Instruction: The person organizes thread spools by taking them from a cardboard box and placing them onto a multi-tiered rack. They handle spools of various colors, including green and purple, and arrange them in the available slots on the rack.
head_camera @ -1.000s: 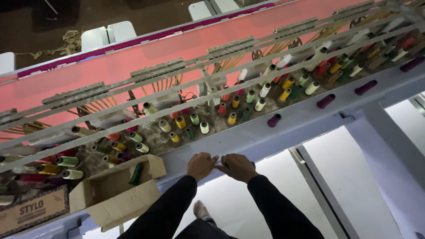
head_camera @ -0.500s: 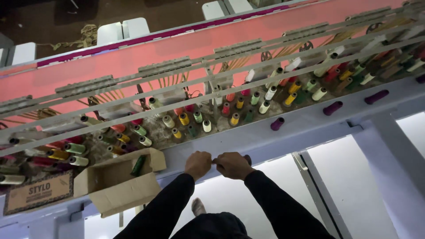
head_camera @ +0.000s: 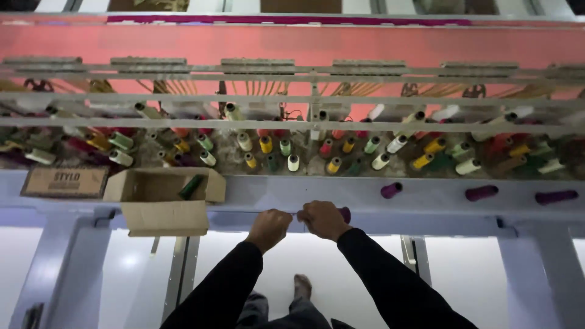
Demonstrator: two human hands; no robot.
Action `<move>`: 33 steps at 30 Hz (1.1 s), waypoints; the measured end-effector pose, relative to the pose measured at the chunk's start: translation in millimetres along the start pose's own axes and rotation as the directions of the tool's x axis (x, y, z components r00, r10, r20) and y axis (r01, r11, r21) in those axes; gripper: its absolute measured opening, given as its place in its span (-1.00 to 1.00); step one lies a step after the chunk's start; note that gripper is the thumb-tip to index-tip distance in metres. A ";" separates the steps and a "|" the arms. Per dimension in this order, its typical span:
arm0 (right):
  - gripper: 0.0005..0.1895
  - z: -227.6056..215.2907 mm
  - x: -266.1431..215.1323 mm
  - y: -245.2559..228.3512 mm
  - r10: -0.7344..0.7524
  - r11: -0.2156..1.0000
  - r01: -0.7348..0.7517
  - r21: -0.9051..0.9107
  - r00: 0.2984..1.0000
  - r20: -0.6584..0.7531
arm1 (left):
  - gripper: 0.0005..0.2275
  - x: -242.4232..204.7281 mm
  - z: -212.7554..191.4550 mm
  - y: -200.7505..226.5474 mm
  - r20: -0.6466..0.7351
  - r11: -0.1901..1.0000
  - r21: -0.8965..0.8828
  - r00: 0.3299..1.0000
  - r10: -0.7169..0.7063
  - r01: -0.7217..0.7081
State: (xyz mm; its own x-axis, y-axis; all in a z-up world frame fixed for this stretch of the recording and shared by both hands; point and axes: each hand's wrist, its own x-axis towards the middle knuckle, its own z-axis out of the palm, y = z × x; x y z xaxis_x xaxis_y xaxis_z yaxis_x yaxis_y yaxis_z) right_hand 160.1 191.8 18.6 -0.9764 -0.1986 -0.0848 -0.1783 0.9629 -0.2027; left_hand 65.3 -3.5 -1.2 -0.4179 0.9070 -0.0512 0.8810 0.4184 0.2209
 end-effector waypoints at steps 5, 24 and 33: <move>-0.32 114.4 13.3 81.2 0.099 0.756 -0.041 0.653 0.994 -0.052 | -0.83 -29.8 -37.3 35.1 -0.082 0.984 -0.064 0.981 -0.174 0.169; -0.63 166.5 68.4 96.5 0.443 0.772 -0.490 0.405 0.872 0.209 | -0.65 -187.6 -0.7 21.7 0.030 0.896 -0.101 0.901 -0.432 0.433; -0.40 160.6 72.4 71.2 0.502 0.799 -0.469 0.376 0.865 0.011 | -0.68 -240.8 9.2 11.6 0.156 0.846 -0.111 0.849 -0.504 0.522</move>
State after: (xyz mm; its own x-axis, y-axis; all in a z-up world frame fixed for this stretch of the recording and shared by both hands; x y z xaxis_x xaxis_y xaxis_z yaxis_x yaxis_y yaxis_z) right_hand 96.3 216.6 -158.7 -0.9325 0.3101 -0.1854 0.3612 0.7938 -0.4893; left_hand 178.2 -216.6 4.7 -0.7644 0.5670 -0.3069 0.5021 0.8221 0.2684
